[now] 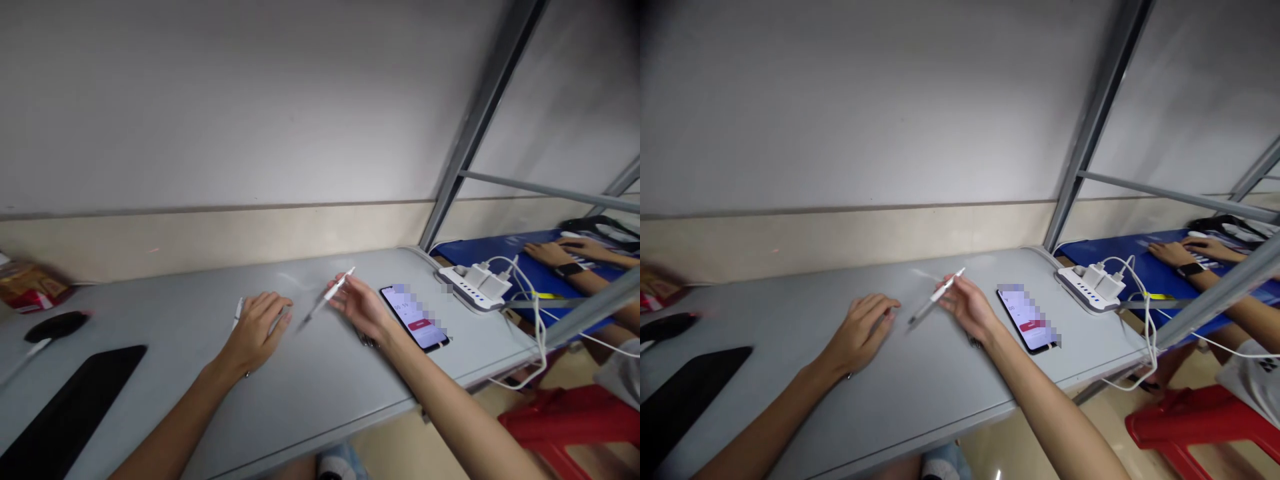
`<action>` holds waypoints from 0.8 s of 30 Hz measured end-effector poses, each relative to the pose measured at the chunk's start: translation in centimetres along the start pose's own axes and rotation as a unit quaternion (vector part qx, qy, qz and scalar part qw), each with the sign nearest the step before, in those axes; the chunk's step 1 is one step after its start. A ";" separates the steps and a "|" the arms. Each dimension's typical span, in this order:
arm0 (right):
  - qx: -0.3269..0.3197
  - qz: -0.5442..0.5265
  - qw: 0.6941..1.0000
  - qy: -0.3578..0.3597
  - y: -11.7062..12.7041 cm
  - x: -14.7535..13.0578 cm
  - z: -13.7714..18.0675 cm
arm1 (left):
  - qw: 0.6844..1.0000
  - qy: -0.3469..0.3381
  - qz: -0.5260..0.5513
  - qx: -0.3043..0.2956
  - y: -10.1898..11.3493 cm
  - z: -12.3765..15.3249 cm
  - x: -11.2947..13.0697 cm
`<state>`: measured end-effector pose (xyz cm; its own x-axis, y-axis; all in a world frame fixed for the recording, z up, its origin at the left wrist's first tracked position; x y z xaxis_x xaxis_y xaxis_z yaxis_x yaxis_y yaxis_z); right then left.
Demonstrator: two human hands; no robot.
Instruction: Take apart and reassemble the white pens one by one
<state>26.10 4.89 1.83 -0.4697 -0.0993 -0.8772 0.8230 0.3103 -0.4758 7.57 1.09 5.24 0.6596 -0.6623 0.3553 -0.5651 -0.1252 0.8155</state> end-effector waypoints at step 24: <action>0.012 -0.065 0.997 0.040 1.5 -1.4 -0.1 | 0.965 0.187 -0.185 -0.002 0.3 0.7 -4.8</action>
Point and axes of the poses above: each hand's wrist, its own z-axis away from the middle knuckle, its own y-axis out of the back of the hand, x = y × z, the point moved 7 cm from there along -z, towards the middle knuckle, and after that the axes turned 12 degrees about z, right-handed, at the moved point
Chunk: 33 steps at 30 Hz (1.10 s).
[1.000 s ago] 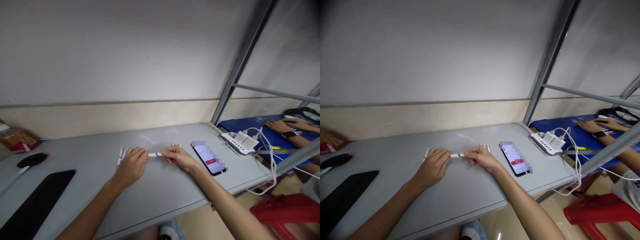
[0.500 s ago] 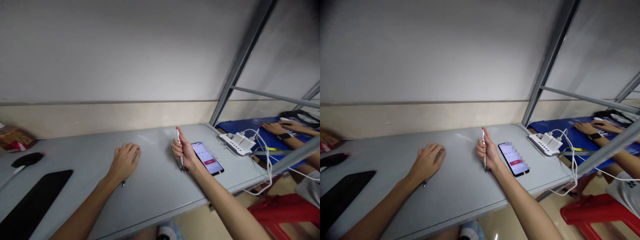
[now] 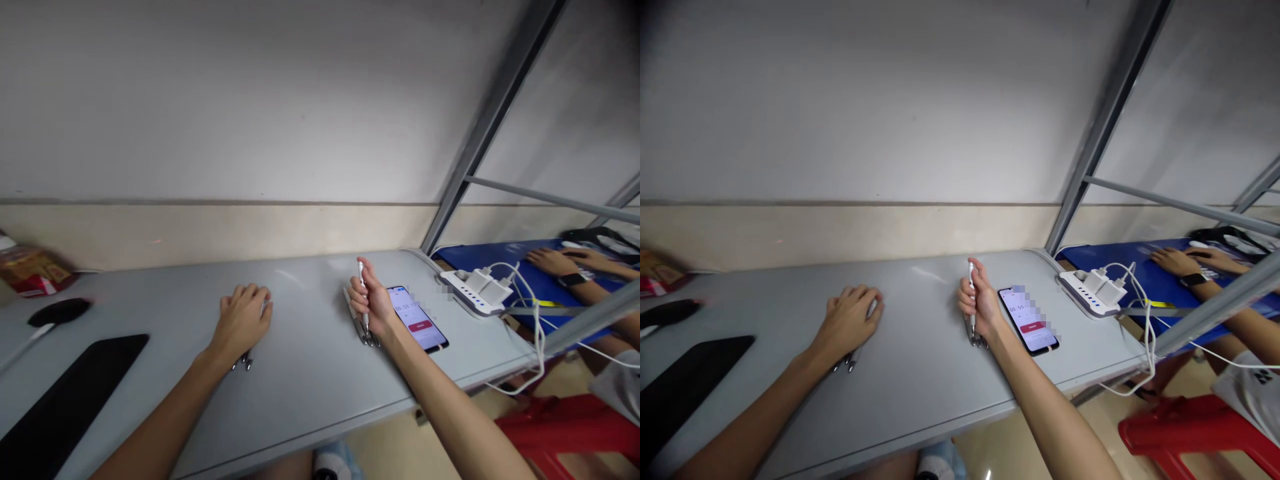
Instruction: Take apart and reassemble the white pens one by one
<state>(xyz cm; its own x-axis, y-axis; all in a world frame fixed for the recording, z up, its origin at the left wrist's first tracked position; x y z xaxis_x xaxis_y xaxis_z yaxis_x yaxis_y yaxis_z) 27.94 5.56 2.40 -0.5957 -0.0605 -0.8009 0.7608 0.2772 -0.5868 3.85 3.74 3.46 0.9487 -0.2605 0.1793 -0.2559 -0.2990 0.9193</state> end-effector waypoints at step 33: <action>0.029 0.814 0.579 -0.035 2.7 0.2 -3.3 | 1.000 -0.008 -0.010 -0.004 -0.5 0.2 0.1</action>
Point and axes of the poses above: each hand's wrist, its own z-axis away from the middle knuckle, its own y-axis out of the back of the hand, x = y × z, the point moved 7 cm from there along -z, towards the middle knuckle, and after that the axes turned 12 degrees about z, right-handed, at the moved point
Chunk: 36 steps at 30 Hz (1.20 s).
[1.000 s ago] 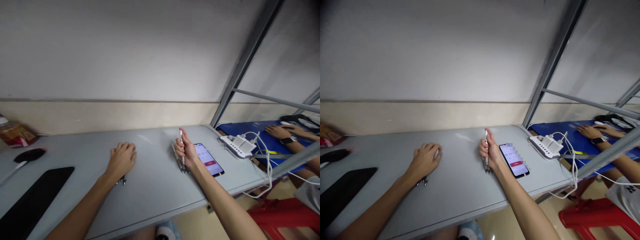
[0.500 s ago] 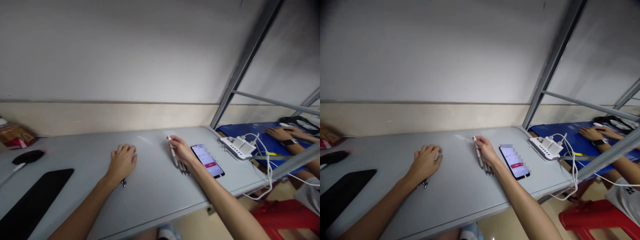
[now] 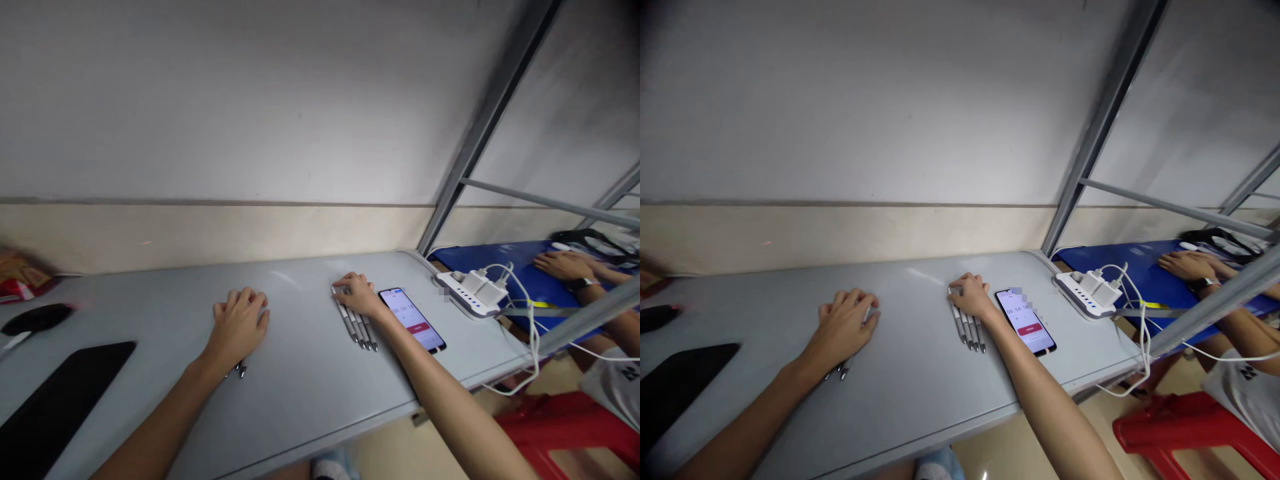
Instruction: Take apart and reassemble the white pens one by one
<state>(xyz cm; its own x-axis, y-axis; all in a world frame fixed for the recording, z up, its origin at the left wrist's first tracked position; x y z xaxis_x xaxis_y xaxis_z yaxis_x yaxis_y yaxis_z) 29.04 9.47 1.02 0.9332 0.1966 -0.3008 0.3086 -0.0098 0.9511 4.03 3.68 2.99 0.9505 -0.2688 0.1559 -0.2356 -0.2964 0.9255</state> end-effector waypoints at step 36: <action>0.074 -0.050 0.996 0.000 1.8 0.5 1.0 | 0.998 0.037 0.013 -0.040 0.4 0.2 -0.1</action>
Point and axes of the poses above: each hand's wrist, its own z-axis away from the middle knuckle, its own y-axis out of the back of the hand, x = y × z, the point moved 7 cm from there along -z, towards the middle knuckle, and after that the axes turned 12 degrees about z, right-handed, at the moved point
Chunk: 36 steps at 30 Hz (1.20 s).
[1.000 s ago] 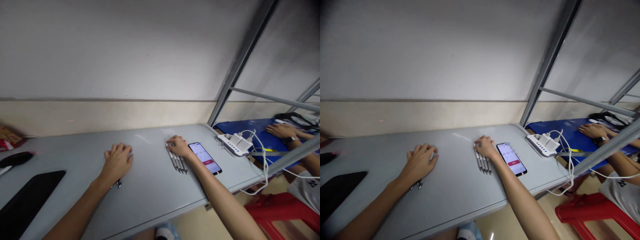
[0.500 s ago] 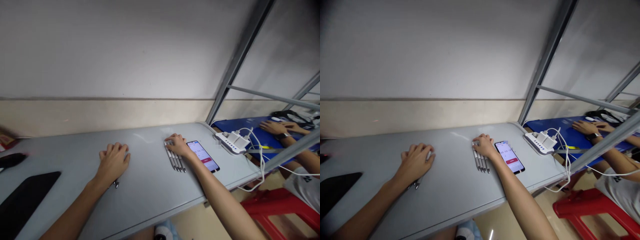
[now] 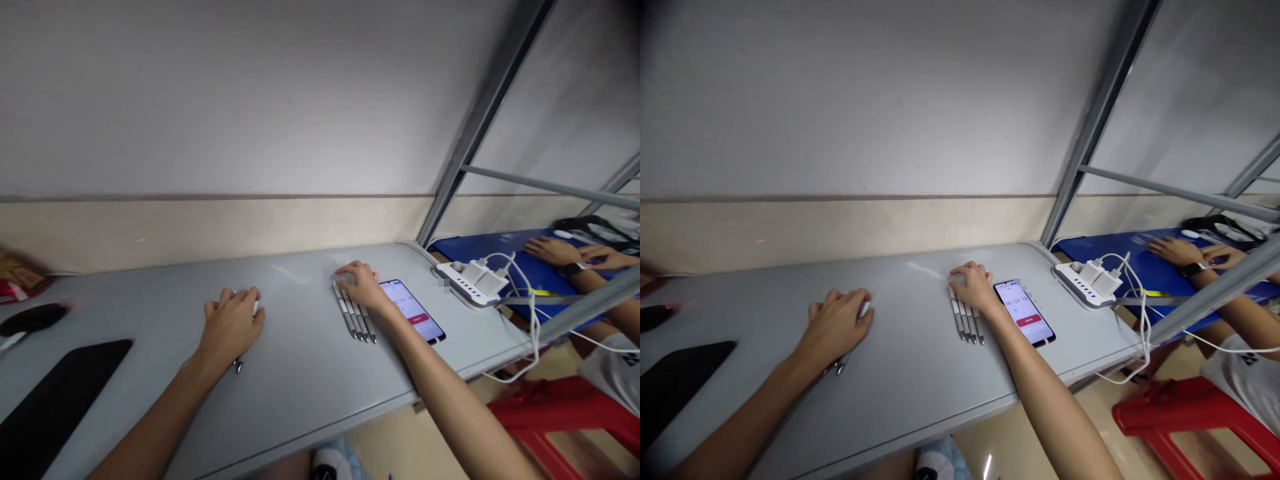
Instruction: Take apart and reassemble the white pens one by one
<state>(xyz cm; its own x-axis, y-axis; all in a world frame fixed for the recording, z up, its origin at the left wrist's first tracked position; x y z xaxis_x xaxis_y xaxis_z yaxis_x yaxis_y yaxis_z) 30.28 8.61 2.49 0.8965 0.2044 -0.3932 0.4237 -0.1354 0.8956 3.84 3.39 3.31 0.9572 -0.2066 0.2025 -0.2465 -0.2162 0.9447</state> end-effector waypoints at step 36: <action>0.055 -0.172 0.970 0.161 0.4 -5.8 2.0 | 0.935 -0.104 0.333 -0.056 -1.6 0.6 3.7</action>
<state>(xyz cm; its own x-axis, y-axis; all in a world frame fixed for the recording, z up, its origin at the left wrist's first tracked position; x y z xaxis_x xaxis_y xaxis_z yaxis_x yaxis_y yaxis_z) 25.52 5.46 4.75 0.6200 0.5459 -0.5636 0.7181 -0.1053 0.6879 7.64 2.41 2.37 0.5434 -0.4439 0.7125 -0.7493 0.1262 0.6501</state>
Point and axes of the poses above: each hand's wrist, its own z-axis away from the middle knuckle, its own y-axis out of the back of the hand, x = y × z, the point moved 7 cm from there along -z, towards the middle knuckle, and after that the axes turned 12 degrees about z, right-handed, at the moved point
